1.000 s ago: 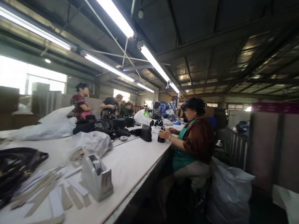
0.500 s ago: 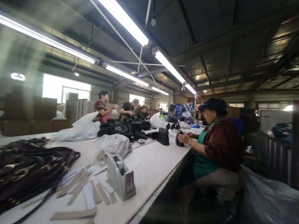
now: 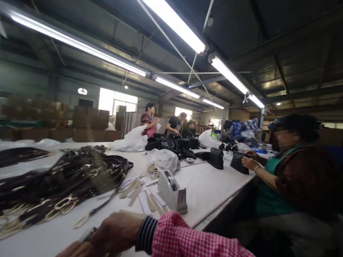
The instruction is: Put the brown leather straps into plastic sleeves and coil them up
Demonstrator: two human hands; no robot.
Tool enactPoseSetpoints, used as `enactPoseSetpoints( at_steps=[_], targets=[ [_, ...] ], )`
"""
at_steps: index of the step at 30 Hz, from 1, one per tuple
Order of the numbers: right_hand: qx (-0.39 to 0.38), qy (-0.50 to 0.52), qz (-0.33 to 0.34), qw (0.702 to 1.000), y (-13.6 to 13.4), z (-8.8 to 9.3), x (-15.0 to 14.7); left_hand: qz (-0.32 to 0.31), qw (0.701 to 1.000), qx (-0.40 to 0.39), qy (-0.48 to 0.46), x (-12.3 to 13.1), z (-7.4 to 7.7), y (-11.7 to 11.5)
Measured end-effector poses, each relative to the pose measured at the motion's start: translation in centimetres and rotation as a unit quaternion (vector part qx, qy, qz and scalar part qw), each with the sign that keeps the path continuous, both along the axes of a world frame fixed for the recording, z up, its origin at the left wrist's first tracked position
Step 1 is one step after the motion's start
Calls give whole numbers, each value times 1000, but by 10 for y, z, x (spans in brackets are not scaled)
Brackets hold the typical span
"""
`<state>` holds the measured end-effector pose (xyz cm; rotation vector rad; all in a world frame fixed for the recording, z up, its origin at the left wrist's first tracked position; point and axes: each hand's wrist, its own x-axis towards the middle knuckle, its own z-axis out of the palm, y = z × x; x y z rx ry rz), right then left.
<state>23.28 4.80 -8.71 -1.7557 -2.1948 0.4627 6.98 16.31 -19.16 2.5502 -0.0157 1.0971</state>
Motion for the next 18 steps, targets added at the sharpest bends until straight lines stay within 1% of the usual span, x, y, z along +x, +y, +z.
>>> enactPoseSetpoints(
  at_steps=[2,3,5,9,11,14,16,18],
  targets=[
    [-2,-67,15,998,4,10,-4,-3,1000,-10,21,-8,7,-7],
    [-1,-80,19,997,4,12,-4,-1,1000,-17,26,-11,10,-10],
    [7,-80,23,996,3,10,-5,2,1000,-21,23,-16,12,-13],
    [45,-57,20,997,-2,-3,-3,-13,1000,-2,25,-11,5,-9],
    [57,-65,23,996,-3,-5,-4,-10,999,0,36,-6,1,-6],
    [34,-83,40,995,0,2,-9,21,998,-5,64,-6,2,-6],
    [13,-91,54,994,2,10,-13,32,995,-4,98,-10,7,-9],
    [12,-96,55,994,2,15,-14,28,992,-6,124,-16,14,-13]
  ],
)
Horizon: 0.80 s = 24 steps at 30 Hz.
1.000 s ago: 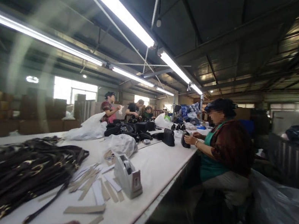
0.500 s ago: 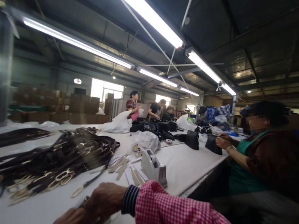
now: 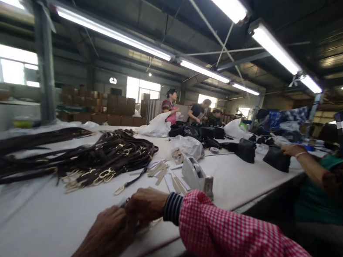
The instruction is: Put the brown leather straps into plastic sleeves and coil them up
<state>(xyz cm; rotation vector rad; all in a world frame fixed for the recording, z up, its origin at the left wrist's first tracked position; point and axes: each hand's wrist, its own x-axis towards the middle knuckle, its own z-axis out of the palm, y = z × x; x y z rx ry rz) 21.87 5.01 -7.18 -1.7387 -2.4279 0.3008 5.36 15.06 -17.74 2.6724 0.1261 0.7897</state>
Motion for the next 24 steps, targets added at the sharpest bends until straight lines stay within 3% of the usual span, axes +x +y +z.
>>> enactPoseSetpoints(
  at_steps=[7,11,17,21,24],
  targets=[
    [9,55,-12,998,-10,-8,1,-31,999,1,16,-11,24,-13],
    [-40,95,-29,994,-5,-8,2,-2,999,0,37,-9,25,-14],
    [-131,128,-39,982,8,5,2,6,998,-30,51,-9,25,-11],
    [-16,-5,-6,1000,3,3,-5,6,997,-63,48,-9,26,-8],
    [82,-127,12,988,-9,-7,-11,-2,996,-74,47,-9,29,-8]
  ],
)
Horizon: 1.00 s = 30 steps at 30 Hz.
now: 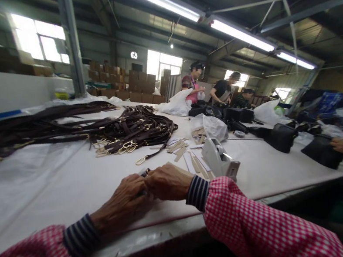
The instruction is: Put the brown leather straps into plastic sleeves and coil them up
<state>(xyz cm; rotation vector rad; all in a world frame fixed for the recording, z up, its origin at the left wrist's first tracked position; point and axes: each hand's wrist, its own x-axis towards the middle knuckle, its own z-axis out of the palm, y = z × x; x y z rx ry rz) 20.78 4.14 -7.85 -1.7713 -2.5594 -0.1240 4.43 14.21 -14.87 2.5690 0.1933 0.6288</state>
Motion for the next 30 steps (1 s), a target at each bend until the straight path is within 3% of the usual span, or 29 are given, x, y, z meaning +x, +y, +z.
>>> enactPoseSetpoints(
  at_steps=[3,7,10,13,16,19,24,27,30],
  targets=[
    [65,-60,-9,996,-11,-11,-7,21,1000,-3,3,-1,2,-3],
    [119,-48,-30,991,-17,-18,-16,44,998,-41,-9,-4,4,-3],
    [128,-12,-69,989,-19,-18,-24,53,985,-156,-46,-5,7,3],
    [132,26,-122,983,-21,-21,-30,20,959,-271,-82,-7,12,9],
    [113,39,-157,980,-21,-30,-32,-8,943,-321,-91,-10,15,13],
    [86,18,-192,977,-17,-40,-34,11,930,-349,-114,-13,13,15],
    [62,41,-200,977,-11,-47,-41,29,933,-338,-123,-12,16,15],
    [71,166,-155,971,-22,-38,-31,42,954,-281,-98,-11,14,14],
    [148,288,-172,930,-51,-17,6,67,979,-179,-64,-10,0,17]
  ],
)
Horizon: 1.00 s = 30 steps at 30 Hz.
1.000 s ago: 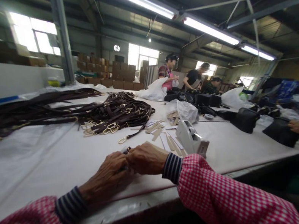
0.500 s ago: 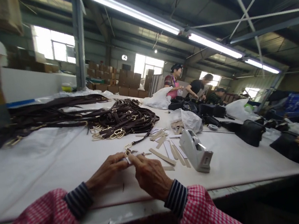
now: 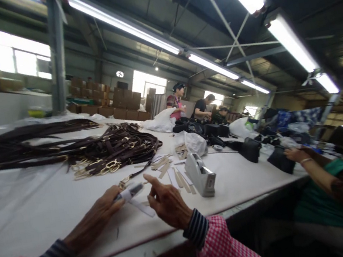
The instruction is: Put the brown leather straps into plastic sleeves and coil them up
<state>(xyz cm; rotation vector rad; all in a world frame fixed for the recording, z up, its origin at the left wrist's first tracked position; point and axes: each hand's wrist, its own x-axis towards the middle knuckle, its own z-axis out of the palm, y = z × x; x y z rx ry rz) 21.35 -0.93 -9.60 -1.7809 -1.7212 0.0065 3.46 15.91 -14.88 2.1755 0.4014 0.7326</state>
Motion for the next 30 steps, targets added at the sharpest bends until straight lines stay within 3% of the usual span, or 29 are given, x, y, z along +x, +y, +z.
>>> enactPoseSetpoints(
  at_steps=[3,6,11,15,19,24,30],
  targets=[
    [74,87,-150,982,-42,28,58,-4,995,99,6,8,-26,11],
    [99,129,-268,950,-82,51,117,-5,977,213,-9,21,-52,20],
    [10,212,-365,906,-102,50,174,20,939,343,-21,35,-72,28],
    [-53,280,-375,882,-93,39,185,30,937,347,-26,34,-76,32],
    [-38,325,-383,864,-88,36,190,40,944,323,-49,32,-81,36],
    [17,388,-386,837,-84,28,195,31,963,267,-16,28,-75,33],
    [156,442,-352,810,-85,6,180,38,980,197,-7,25,-64,32]
  ],
)
